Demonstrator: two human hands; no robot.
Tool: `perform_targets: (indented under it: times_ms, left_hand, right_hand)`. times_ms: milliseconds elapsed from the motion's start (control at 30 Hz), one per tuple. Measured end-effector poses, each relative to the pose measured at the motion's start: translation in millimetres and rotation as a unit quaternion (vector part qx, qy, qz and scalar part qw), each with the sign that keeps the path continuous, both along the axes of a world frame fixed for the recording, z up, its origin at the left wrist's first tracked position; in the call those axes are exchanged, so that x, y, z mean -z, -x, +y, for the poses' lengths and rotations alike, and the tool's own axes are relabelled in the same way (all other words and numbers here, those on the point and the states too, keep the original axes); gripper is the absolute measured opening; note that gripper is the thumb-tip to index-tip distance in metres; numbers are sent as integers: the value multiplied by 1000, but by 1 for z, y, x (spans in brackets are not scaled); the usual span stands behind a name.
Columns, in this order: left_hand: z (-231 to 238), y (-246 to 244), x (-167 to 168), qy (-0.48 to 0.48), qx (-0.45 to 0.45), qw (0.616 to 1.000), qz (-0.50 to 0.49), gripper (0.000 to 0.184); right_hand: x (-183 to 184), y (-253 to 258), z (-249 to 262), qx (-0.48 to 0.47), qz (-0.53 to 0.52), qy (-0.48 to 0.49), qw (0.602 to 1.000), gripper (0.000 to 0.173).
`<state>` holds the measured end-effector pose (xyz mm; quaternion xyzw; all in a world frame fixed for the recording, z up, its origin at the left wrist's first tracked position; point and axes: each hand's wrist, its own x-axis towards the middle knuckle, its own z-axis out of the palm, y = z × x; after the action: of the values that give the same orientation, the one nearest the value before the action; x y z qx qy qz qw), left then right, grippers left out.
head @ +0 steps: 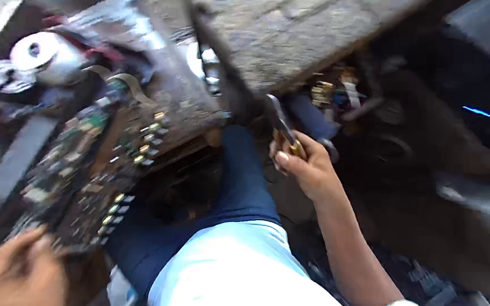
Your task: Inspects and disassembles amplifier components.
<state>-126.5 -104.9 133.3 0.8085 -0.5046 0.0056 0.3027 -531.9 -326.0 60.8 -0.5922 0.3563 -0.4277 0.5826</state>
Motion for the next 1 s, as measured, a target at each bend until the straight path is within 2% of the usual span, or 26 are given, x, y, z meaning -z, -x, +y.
perform_targets:
  times_ms: [133,267,400,600,1000]
  left_hand:
    - [-7,10,13,63,-111,991,47,23]
    - [-7,8,12,81,-114,986,88,18]
    - [-7,5,15,106,-114,982,109,16]
    - [-5,0,22,154,-88,977,120,15]
    - [-3,-7,30,206,-49,970,122,15]
  right_hand:
    - [10,-91,29,-139,71,140,978,28]
    - [10,-164,55,-212,114,228,943,33]
    - [2,-213,70,-242,161,287,913,35]
    - [-12,-246,88,-250,184,313,898,32]
    - [-10,-262,102,-211,202,373,881,28]
